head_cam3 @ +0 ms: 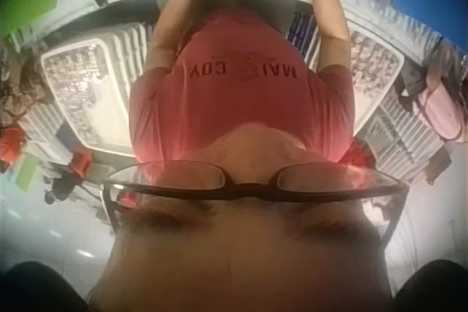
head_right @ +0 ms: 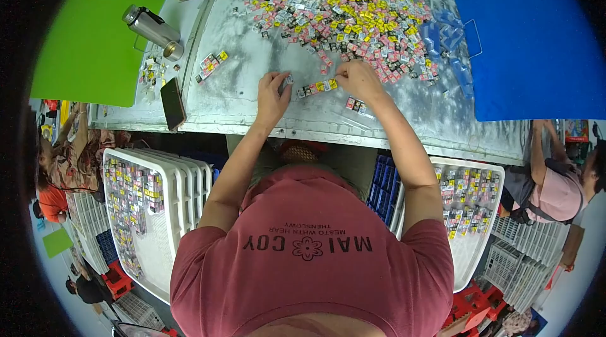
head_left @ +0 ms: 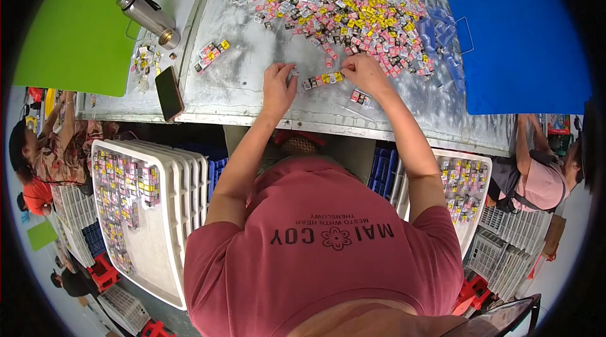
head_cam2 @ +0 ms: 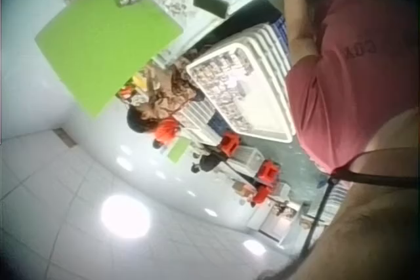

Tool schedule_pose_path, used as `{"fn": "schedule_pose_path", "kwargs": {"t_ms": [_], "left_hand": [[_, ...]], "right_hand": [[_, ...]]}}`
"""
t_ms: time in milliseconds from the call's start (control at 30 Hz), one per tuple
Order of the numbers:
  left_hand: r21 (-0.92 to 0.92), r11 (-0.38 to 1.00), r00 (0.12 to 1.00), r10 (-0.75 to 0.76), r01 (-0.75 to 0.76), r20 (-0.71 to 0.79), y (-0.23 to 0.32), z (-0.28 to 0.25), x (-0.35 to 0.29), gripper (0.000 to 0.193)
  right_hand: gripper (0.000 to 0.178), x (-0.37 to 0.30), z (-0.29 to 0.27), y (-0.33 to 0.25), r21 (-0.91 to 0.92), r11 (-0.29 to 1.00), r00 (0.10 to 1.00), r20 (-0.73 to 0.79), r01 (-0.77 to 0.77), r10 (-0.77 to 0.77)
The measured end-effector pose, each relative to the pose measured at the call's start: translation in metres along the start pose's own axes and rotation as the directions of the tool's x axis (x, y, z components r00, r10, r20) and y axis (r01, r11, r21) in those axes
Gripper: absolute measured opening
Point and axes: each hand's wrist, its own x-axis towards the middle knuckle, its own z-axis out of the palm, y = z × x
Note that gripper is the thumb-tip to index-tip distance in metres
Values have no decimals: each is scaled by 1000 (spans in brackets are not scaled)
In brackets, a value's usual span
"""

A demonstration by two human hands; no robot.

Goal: Sorting and arranging small colorful toy components into a packaging tray.

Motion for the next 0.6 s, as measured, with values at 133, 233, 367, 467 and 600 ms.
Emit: {"fn": "schedule_pose_path", "kwargs": {"t_ms": [133,233,367,467,600], "left_hand": [[-10,998,997,55,-56,-62,7,-2,-1,36],[-119,993,997,-15,24,77,20,-13,-12,39],[-141,988,980,-34,63,197,39,-13,-16,42],[-85,996,983,7,9,181,34,-5,-15,43],[-32,999,979,33,-27,204,29,0,-13,40]], "right_hand": [[20,-2,5,9,1,998,998,-11,61,-61],[25,-5,5,17,-12,994,994,21,107,-107],[32,-7,6,17,32,994,991,81,109,-111],[35,-7,8,13,24,989,987,60,147,-148],[38,-8,11,8,23,973,972,28,231,-231]]}}
